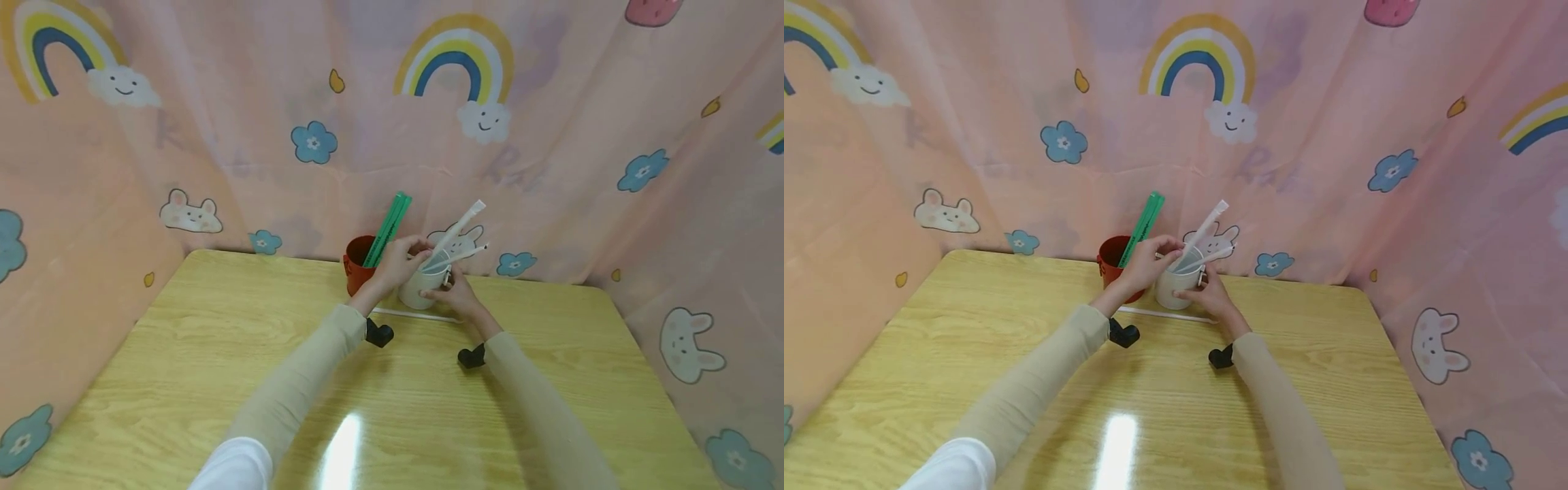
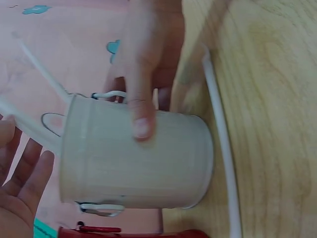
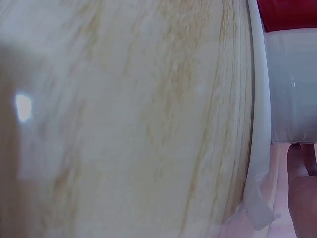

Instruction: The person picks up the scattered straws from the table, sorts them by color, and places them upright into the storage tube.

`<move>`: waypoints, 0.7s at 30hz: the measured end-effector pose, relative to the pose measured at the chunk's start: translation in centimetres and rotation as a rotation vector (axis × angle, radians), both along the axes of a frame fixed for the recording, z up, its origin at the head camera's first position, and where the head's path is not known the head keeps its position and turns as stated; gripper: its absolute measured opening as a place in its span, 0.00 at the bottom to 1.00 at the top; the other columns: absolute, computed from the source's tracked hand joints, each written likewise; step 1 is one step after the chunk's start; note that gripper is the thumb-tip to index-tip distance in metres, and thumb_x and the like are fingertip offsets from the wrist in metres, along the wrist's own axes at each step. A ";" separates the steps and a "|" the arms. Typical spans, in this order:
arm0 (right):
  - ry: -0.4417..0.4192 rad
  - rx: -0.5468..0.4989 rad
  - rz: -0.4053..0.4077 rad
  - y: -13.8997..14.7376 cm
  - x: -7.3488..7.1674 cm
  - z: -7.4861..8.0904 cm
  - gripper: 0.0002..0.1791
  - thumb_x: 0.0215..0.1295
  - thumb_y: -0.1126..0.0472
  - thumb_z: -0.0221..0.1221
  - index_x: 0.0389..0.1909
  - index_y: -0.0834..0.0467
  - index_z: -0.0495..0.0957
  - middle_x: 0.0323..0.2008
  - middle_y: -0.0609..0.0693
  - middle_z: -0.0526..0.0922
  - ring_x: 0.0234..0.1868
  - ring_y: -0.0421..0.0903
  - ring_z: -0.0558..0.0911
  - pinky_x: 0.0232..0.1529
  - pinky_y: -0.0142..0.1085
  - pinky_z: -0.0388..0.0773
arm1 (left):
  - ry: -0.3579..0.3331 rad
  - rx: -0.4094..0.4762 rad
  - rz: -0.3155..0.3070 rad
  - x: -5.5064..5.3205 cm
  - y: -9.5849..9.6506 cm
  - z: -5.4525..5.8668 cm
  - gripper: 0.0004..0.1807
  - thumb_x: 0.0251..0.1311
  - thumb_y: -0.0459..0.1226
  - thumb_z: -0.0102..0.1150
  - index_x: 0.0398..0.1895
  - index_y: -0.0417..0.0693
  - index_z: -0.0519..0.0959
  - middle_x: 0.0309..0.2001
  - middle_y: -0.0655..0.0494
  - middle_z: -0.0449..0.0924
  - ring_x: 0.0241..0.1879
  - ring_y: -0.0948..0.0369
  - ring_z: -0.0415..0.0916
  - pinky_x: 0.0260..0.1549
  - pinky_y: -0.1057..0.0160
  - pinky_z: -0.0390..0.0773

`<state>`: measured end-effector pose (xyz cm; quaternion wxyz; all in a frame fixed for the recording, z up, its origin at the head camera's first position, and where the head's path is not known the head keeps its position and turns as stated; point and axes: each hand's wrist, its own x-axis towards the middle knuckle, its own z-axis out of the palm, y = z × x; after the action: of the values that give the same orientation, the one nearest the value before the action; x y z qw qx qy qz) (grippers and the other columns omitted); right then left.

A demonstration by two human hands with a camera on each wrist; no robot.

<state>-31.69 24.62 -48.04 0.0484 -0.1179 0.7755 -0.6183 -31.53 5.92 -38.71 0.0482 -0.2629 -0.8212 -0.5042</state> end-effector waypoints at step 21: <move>-0.012 -0.009 -0.013 -0.2 0.2 0.1 0.50 0.55 0.70 0.66 0.73 0.55 0.47 0.72 0.60 0.54 0.72 0.62 0.56 0.71 0.56 0.56 | 0.021 -0.012 -0.076 0.6 -1.0 -1.2 0.12 0.64 0.32 0.58 0.49 0.42 0.81 0.48 0.47 0.83 0.44 0.55 0.81 0.47 0.62 0.81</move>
<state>-31.49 24.37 -47.93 0.0485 -0.1093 0.7733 -0.6227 -30.90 4.96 -39.94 0.0362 -0.2995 -0.8129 -0.4981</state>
